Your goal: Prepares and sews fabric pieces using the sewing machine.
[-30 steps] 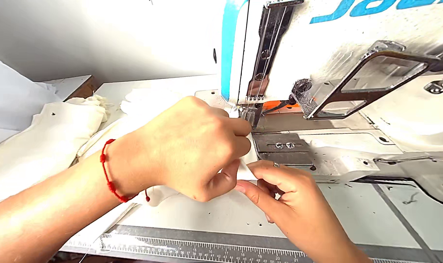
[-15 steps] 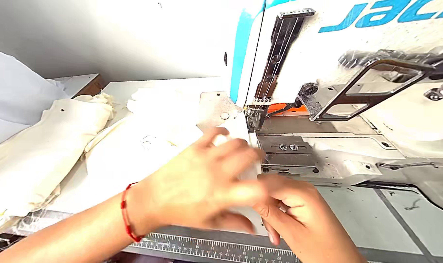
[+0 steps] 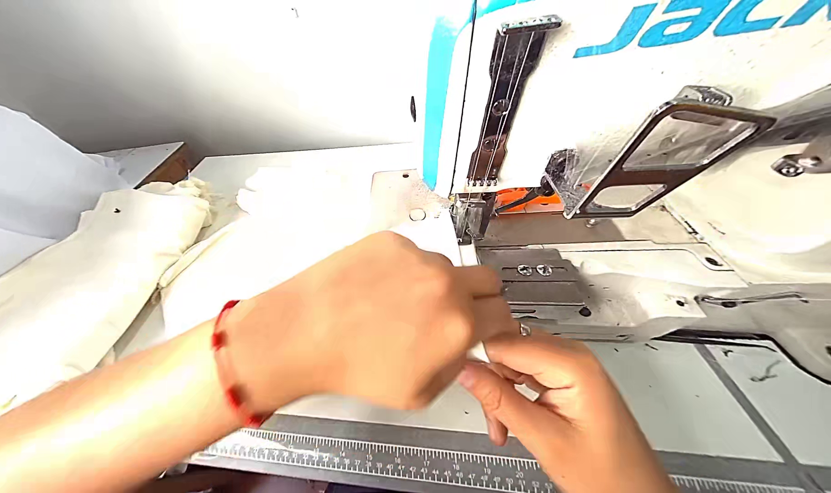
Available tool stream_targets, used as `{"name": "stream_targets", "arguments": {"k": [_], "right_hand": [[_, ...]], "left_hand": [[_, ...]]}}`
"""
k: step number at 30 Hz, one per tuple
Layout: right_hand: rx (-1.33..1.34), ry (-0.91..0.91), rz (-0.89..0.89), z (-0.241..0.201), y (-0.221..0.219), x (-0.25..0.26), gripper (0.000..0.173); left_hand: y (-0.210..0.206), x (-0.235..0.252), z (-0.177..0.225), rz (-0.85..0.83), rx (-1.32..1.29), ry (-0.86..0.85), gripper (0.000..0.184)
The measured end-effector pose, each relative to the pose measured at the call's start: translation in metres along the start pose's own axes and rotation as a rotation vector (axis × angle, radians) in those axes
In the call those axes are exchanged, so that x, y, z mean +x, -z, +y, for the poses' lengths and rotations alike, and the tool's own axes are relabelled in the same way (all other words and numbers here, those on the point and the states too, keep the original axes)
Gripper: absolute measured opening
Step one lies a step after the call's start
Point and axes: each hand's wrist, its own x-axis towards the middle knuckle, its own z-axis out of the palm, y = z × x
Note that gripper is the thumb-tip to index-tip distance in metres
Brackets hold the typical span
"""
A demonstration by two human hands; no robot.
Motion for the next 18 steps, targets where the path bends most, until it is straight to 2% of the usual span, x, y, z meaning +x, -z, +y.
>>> {"name": "stream_targets", "arguments": {"k": [5, 9, 14, 18], "right_hand": [[-0.019, -0.025, 0.024, 0.013, -0.002, -0.001, 0.022], [-0.001, -0.002, 0.019, 0.013, 0.001, 0.004, 0.022], [-0.022, -0.005, 0.02, 0.016, 0.002, 0.003, 0.022], [-0.033, -0.001, 0.029, 0.014, 0.003, 0.003, 0.023]], "left_hand": [[-0.005, 0.002, -0.024, -0.041, 0.178, 0.033, 0.021], [0.0, -0.002, -0.016, 0.042, 0.055, -0.001, 0.021], [-0.012, -0.006, -0.032, 0.006, 0.127, 0.072, 0.02], [-0.006, -0.005, -0.031, 0.015, 0.132, 0.066, 0.021]]}}
